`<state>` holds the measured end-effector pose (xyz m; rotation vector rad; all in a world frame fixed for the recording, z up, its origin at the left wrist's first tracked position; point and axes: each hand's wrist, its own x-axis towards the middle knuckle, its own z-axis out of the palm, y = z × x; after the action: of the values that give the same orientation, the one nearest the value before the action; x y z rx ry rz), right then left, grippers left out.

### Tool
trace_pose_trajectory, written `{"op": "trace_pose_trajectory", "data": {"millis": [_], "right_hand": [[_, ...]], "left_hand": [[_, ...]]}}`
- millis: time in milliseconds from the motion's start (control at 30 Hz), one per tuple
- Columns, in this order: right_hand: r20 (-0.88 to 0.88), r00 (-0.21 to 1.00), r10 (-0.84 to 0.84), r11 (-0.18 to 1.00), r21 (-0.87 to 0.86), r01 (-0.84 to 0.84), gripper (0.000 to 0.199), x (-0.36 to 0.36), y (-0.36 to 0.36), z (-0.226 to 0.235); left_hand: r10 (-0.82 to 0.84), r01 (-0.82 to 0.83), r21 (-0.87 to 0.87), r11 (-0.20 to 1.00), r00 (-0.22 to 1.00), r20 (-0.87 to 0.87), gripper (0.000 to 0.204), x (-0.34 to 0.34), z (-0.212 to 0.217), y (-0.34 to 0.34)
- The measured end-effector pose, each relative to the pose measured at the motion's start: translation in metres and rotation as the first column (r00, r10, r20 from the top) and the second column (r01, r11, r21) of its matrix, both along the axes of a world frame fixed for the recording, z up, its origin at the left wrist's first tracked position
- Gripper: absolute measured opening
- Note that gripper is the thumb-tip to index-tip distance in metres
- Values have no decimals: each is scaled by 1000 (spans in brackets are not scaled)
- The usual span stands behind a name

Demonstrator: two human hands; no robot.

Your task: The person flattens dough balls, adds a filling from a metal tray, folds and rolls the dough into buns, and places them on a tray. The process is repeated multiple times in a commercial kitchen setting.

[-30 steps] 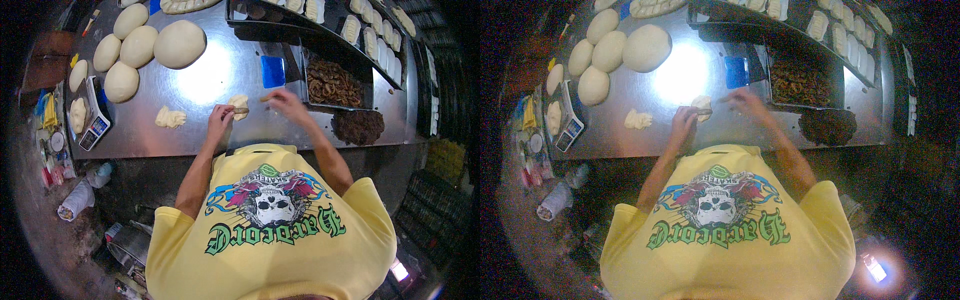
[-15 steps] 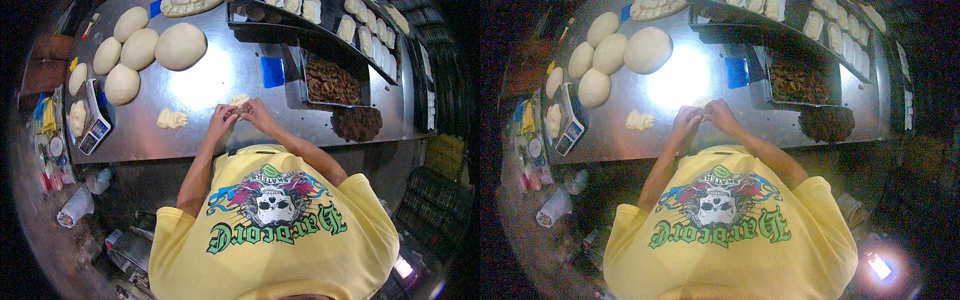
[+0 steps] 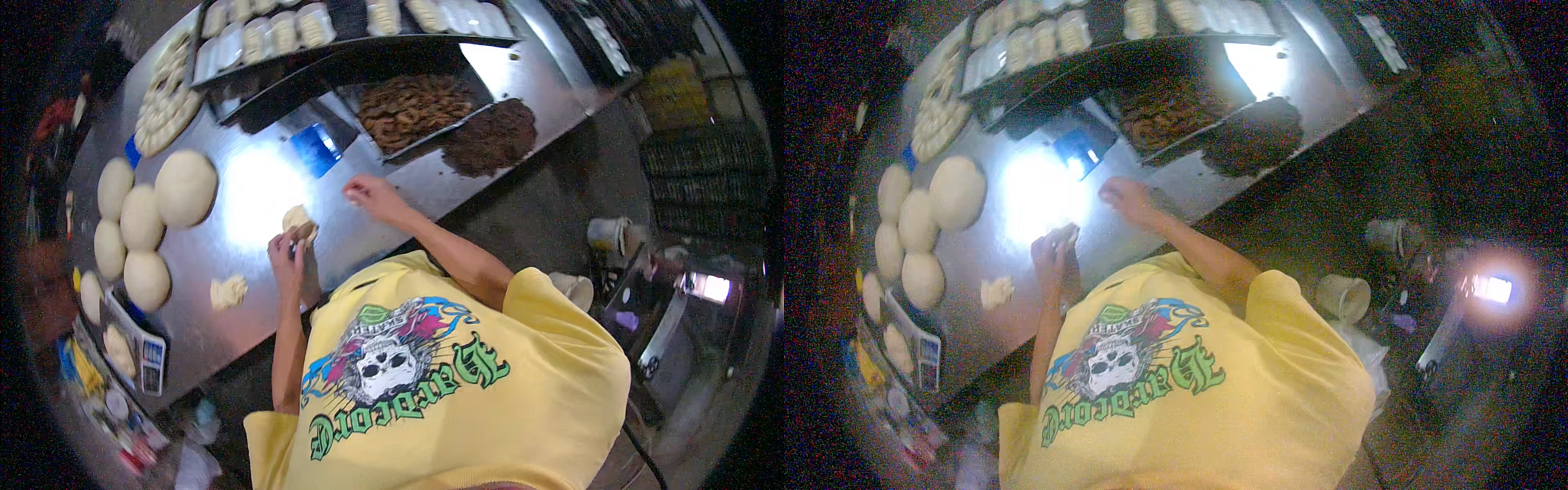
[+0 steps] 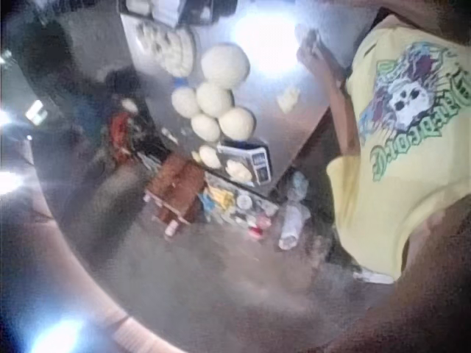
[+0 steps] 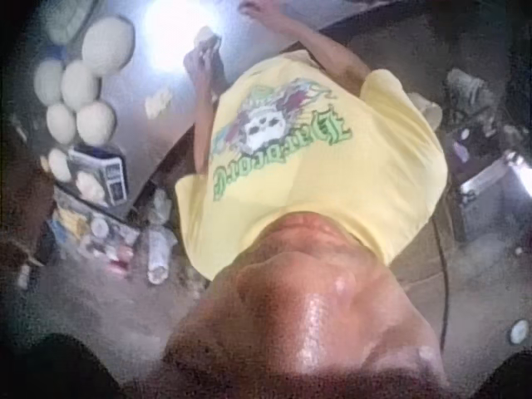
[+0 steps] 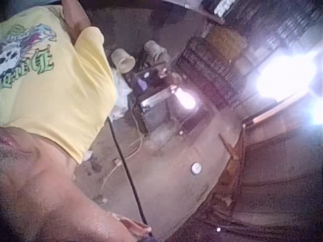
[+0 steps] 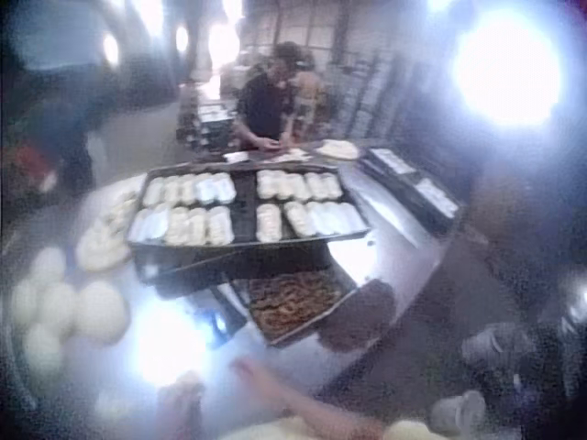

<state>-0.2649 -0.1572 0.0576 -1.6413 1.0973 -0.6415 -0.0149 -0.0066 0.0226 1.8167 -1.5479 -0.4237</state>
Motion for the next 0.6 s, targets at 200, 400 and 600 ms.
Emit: {"op": "trace_pose_trajectory", "data": {"millis": [200, 400, 600], "right_hand": [[-185, 774, -605, 774, -362, 519, 16, -219, -66, -7], [-448, 681, -580, 763, -591, 261, 22, -296, -100, 15], [-591, 723, -359, 896, -434, 91, 44, -293, -109, 21]], "left_hand": [[137, -137, 12, 991, 990, -31, 27, -16, 14, 0], [214, -216, -5, 976, 968, -135, 22, -65, 51, -17], [227, -232, 5, 973, 945, -233, 21, -96, 49, -35]]}}
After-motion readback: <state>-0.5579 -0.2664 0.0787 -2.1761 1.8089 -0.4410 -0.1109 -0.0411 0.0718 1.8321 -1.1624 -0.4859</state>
